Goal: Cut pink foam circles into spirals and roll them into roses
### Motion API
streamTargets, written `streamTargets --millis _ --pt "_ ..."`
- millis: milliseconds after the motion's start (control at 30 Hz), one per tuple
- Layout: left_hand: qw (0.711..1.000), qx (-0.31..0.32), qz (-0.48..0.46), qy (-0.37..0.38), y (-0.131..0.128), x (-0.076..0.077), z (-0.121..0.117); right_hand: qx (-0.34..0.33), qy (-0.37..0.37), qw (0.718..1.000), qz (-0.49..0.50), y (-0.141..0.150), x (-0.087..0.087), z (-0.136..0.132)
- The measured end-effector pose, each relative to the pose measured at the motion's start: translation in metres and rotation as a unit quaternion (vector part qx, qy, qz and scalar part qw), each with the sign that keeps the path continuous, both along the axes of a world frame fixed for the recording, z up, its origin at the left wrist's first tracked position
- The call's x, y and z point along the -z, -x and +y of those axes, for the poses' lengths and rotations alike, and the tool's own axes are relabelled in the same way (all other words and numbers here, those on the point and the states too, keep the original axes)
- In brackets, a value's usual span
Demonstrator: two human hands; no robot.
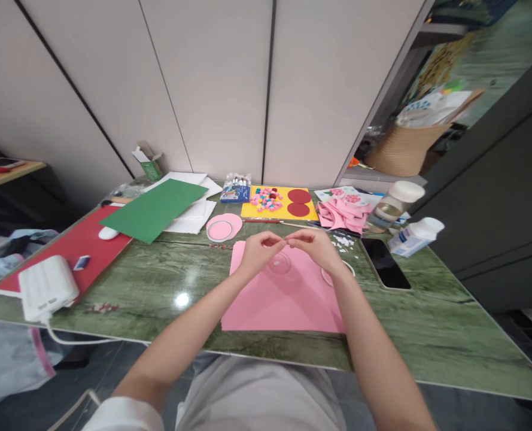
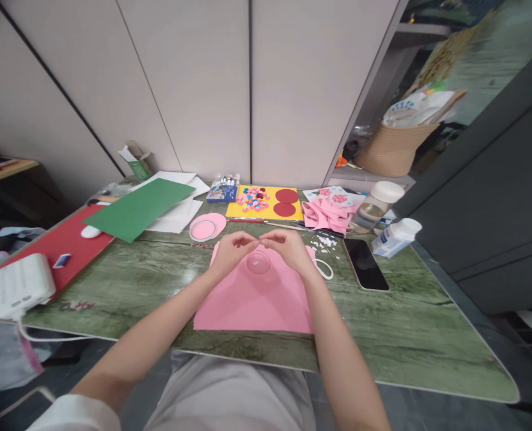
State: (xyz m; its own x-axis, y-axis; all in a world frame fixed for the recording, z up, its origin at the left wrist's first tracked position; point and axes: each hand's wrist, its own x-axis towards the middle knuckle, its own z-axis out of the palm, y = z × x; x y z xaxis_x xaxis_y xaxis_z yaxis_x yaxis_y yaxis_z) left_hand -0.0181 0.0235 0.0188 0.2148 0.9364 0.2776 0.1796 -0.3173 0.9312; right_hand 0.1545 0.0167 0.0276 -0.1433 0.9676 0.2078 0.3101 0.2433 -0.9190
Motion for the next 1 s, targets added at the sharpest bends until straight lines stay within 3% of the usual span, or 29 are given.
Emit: streamTargets --millis 1000 --pt "0.999 -0.012 0.045 -0.027 -0.0011 0.0 -0.0028 -0.028 0.001 1.0 0.005 0.0 -0.0035 -0.0029"
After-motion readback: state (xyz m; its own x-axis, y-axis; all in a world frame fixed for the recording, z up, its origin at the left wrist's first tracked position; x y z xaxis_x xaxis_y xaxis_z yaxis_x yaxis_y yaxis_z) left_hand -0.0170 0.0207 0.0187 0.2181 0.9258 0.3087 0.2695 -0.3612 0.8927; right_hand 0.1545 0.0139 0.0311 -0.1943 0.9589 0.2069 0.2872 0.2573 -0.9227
